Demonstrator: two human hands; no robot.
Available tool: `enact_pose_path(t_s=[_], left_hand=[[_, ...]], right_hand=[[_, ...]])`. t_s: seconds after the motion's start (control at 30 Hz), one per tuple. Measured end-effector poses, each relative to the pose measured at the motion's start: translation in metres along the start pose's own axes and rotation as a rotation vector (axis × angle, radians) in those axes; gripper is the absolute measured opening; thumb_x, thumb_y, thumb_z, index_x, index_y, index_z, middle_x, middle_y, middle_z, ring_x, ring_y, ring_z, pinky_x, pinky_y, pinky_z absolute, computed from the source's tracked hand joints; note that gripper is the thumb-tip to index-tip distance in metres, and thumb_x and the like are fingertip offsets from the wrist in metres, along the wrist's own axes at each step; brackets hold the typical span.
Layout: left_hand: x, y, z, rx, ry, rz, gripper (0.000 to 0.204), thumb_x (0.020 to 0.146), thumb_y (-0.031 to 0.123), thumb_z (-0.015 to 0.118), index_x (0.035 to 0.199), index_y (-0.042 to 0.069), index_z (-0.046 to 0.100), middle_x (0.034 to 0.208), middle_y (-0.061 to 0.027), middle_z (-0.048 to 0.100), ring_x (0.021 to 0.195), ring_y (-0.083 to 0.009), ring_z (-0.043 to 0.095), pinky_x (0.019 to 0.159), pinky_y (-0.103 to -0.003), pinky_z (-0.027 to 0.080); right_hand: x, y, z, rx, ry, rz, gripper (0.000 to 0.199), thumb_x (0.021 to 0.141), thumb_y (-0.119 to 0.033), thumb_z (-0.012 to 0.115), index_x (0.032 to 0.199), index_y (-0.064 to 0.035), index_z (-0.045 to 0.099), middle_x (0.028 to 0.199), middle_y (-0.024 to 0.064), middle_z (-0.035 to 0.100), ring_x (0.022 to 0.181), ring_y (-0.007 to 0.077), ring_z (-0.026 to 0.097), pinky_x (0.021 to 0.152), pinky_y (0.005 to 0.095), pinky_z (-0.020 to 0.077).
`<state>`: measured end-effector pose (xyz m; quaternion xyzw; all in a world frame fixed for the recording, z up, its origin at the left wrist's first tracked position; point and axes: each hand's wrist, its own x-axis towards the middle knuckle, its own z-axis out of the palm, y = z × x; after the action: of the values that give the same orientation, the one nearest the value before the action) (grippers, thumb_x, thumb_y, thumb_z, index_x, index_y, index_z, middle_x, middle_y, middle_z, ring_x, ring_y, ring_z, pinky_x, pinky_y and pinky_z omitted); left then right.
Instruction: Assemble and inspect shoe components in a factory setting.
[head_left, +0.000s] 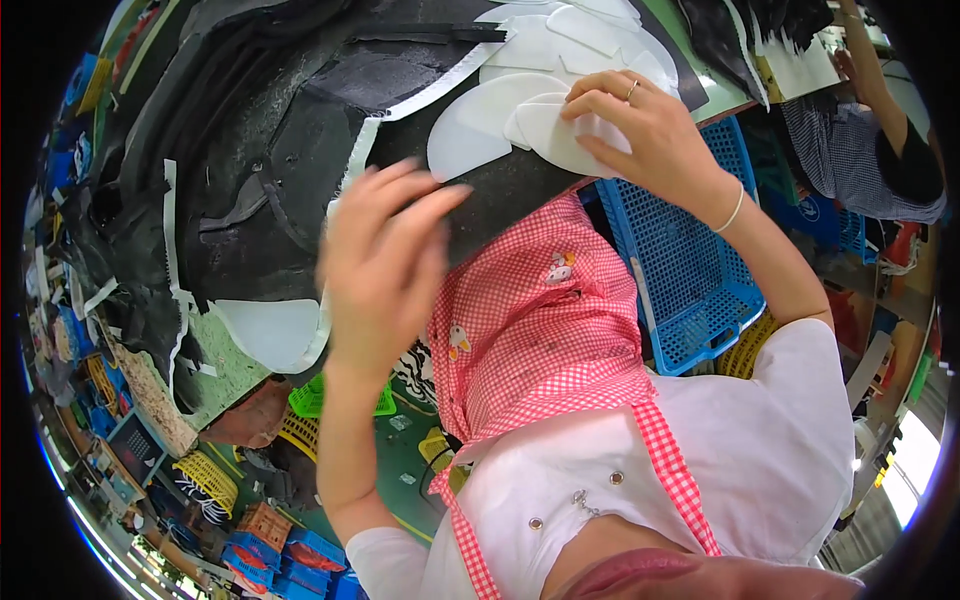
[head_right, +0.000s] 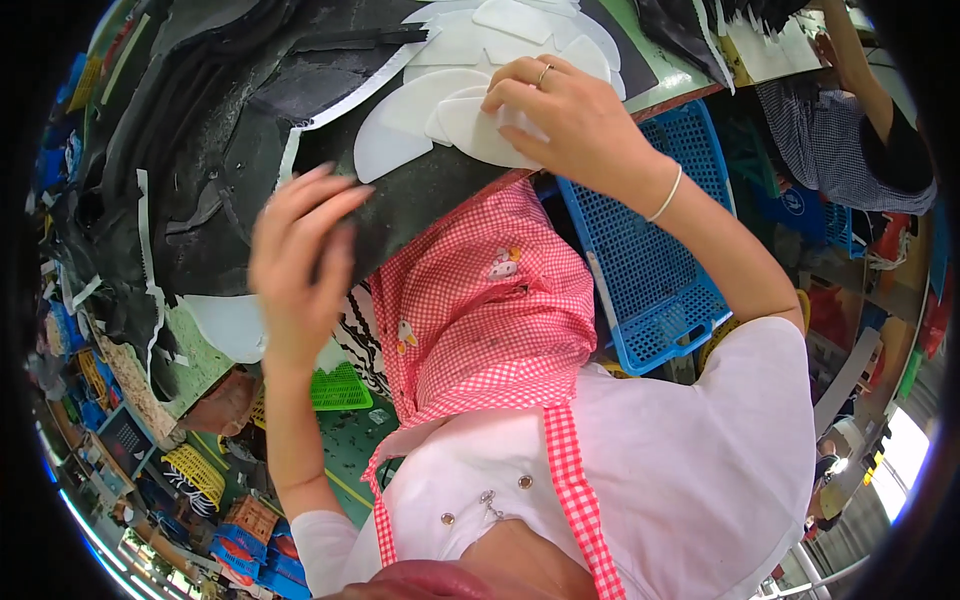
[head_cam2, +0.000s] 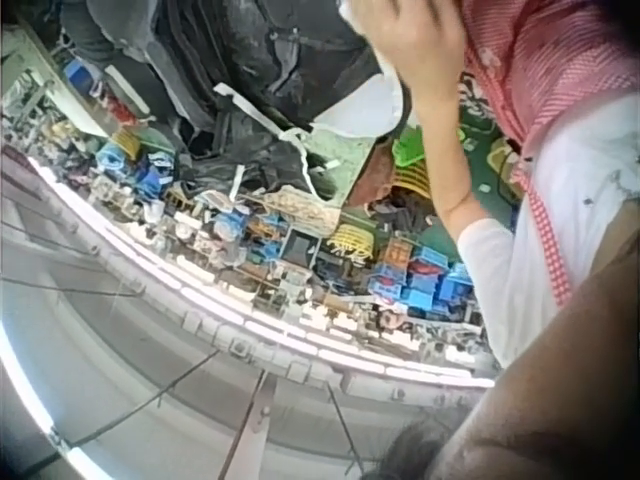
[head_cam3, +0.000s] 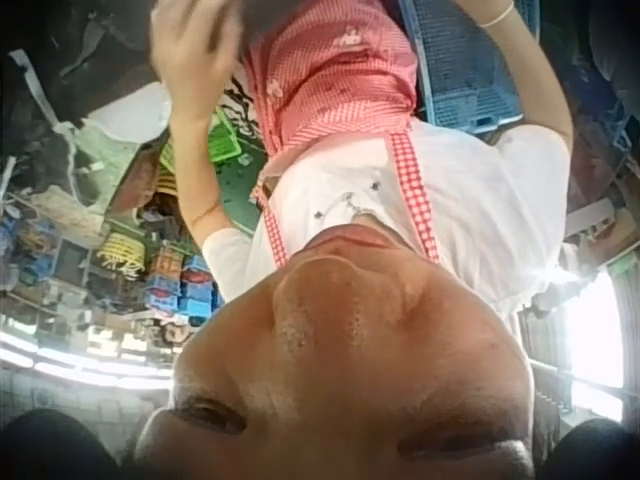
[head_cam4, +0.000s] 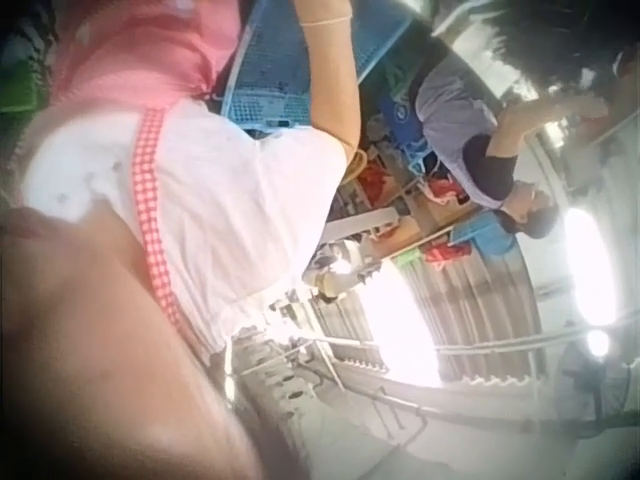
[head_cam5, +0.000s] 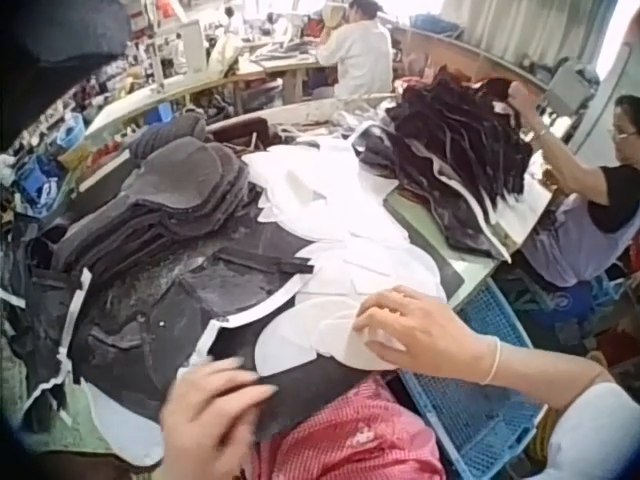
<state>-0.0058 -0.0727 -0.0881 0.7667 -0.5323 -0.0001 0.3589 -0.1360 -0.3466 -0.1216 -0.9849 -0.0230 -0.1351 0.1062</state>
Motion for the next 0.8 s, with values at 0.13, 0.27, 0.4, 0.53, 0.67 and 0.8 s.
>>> enact_pose_path(t_s=[0.13, 0.27, 0.4, 0.53, 0.67, 0.8], left_hand=[[0.026, 0.002, 0.055, 0.032, -0.096, 0.082, 0.052, 0.081, 0.01, 0.066, 0.13, 0.005, 0.051, 0.128, -0.0131, 0.054, 0.122, -0.0319, 0.051, 0.108, -0.046, 0.037], [0.022, -0.001, 0.068, 0.088, -0.155, -0.002, 0.068, 0.084, 0.016, 0.066, 0.142, -0.001, 0.034, 0.138, -0.0179, 0.048, 0.128, -0.0342, 0.046, 0.11, -0.045, 0.034], [0.017, -0.003, 0.071, 0.06, -0.156, 0.007, 0.075, 0.083, 0.014, 0.067, 0.146, 0.0, 0.029, 0.141, -0.0158, 0.046, 0.128, -0.0331, 0.046, 0.109, -0.045, 0.035], [0.022, -0.003, 0.069, -0.007, -0.132, -0.03, 0.077, 0.082, 0.013, 0.068, 0.147, 0.0, 0.028, 0.141, -0.0146, 0.047, 0.127, -0.0323, 0.046, 0.109, -0.044, 0.034], [0.021, -0.004, 0.072, -0.003, -0.125, -0.021, 0.078, 0.082, 0.014, 0.069, 0.147, 0.001, 0.028, 0.139, -0.014, 0.048, 0.128, -0.0321, 0.044, 0.11, -0.043, 0.032], [0.02, -0.004, 0.07, 0.048, -0.111, -0.004, 0.072, 0.082, 0.017, 0.069, 0.144, 0.005, 0.036, 0.137, -0.013, 0.048, 0.129, -0.0316, 0.044, 0.111, -0.043, 0.032]], right_hand=[[0.008, -0.013, -0.009, 0.059, -0.017, 0.032, 0.036, 0.07, -0.025, 0.078, 0.1, -0.012, 0.061, 0.109, 0.0019, 0.061, 0.103, 0.0234, 0.059, 0.083, 0.0345, 0.0516], [0.003, -0.009, -0.004, 0.04, 0.034, 0.033, 0.032, 0.07, -0.023, 0.077, 0.095, -0.0127, 0.062, 0.106, 0.0025, 0.061, 0.098, 0.0231, 0.06, 0.078, 0.035, 0.0517], [0.009, -0.016, -0.008, 0.026, 0.026, 0.054, 0.033, 0.07, -0.022, 0.077, 0.096, -0.01, 0.06, 0.104, 0.0028, 0.063, 0.094, 0.0216, 0.062, 0.072, 0.0337, 0.053], [0.015, -0.03, -0.011, -0.069, 0.051, 0.014, 0.034, 0.069, -0.019, 0.075, 0.097, -0.0082, 0.061, 0.1, 0.0035, 0.066, 0.082, 0.0224, 0.065, 0.067, 0.0327, 0.054], [0.012, -0.032, -0.01, -0.09, 0.017, 0.002, 0.03, 0.071, -0.021, 0.074, 0.093, -0.0064, 0.059, 0.096, 0.0045, 0.068, 0.076, 0.0214, 0.066, 0.061, 0.0326, 0.0536], [0.013, -0.008, -0.013, 0.156, -0.028, 0.252, 0.012, 0.084, -0.014, 0.063, 0.093, -0.0078, 0.059, 0.093, 0.0121, 0.067, 0.072, 0.0278, 0.066, 0.059, 0.0337, 0.052]])
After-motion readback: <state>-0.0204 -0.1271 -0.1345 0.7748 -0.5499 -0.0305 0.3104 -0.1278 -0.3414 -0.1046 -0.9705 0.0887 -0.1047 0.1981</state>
